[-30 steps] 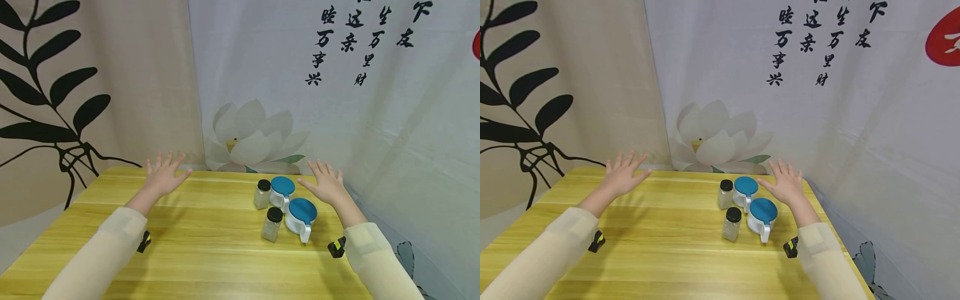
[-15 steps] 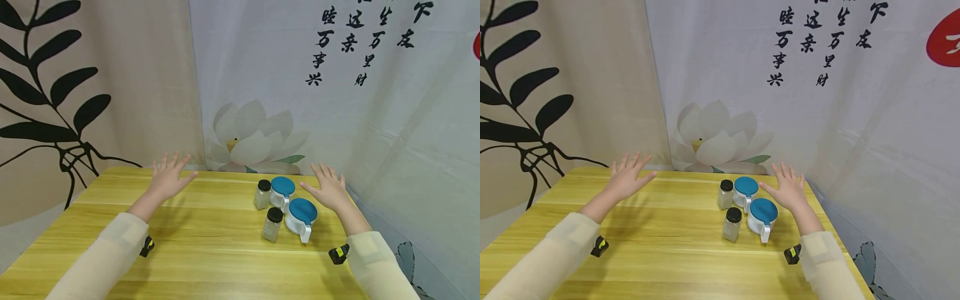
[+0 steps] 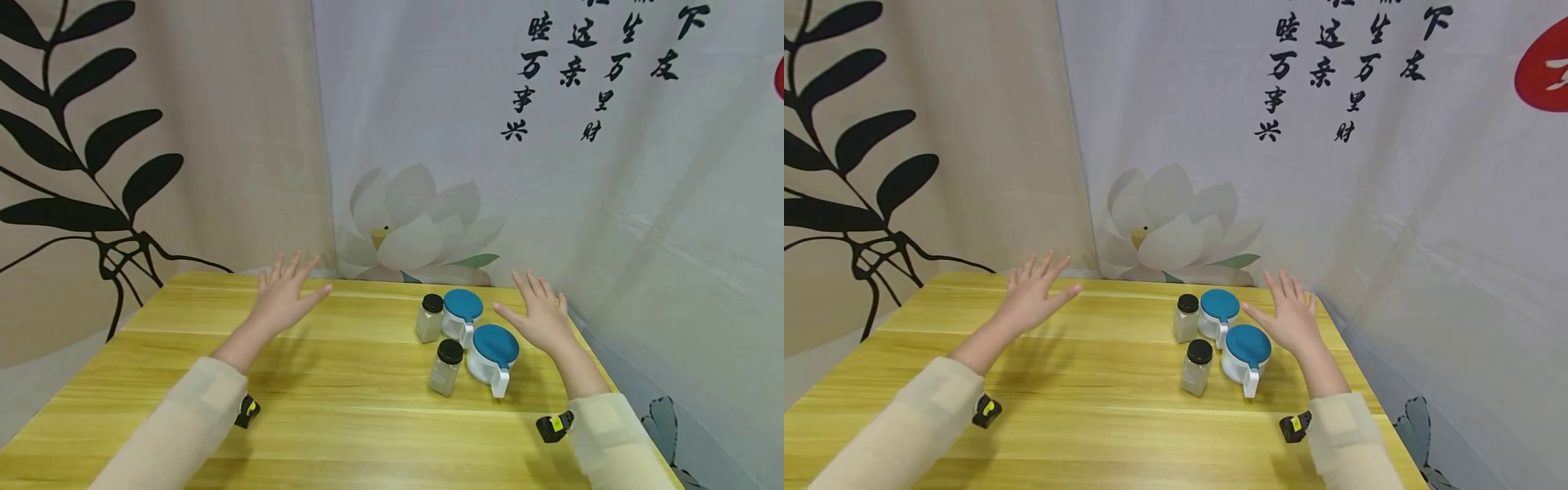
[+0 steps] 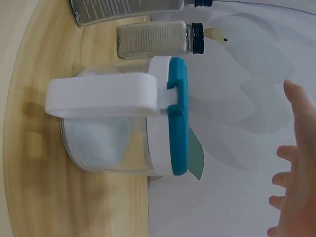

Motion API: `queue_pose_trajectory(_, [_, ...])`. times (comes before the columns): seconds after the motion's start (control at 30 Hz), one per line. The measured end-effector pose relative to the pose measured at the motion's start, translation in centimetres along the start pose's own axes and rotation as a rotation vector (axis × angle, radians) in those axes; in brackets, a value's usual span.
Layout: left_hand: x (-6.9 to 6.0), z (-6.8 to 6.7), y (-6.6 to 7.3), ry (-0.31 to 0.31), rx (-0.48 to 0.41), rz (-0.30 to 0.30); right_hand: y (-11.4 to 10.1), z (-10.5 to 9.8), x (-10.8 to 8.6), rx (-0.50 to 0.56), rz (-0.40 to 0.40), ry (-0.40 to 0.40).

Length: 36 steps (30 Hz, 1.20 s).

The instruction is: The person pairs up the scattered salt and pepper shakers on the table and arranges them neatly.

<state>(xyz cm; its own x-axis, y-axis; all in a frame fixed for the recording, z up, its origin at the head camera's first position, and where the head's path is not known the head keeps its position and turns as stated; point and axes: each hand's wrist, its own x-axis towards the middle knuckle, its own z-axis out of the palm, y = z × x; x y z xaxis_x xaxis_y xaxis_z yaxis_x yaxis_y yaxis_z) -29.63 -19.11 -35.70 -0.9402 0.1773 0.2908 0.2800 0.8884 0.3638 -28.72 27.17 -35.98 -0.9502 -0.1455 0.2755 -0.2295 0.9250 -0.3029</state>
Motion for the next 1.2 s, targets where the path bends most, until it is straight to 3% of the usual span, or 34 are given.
queue_pose_trajectory(1.2, [-2.0,2.7,3.0,0.042,-0.192,0.087,0.1,1.7,-3.3,0.19,-0.008,0.102])
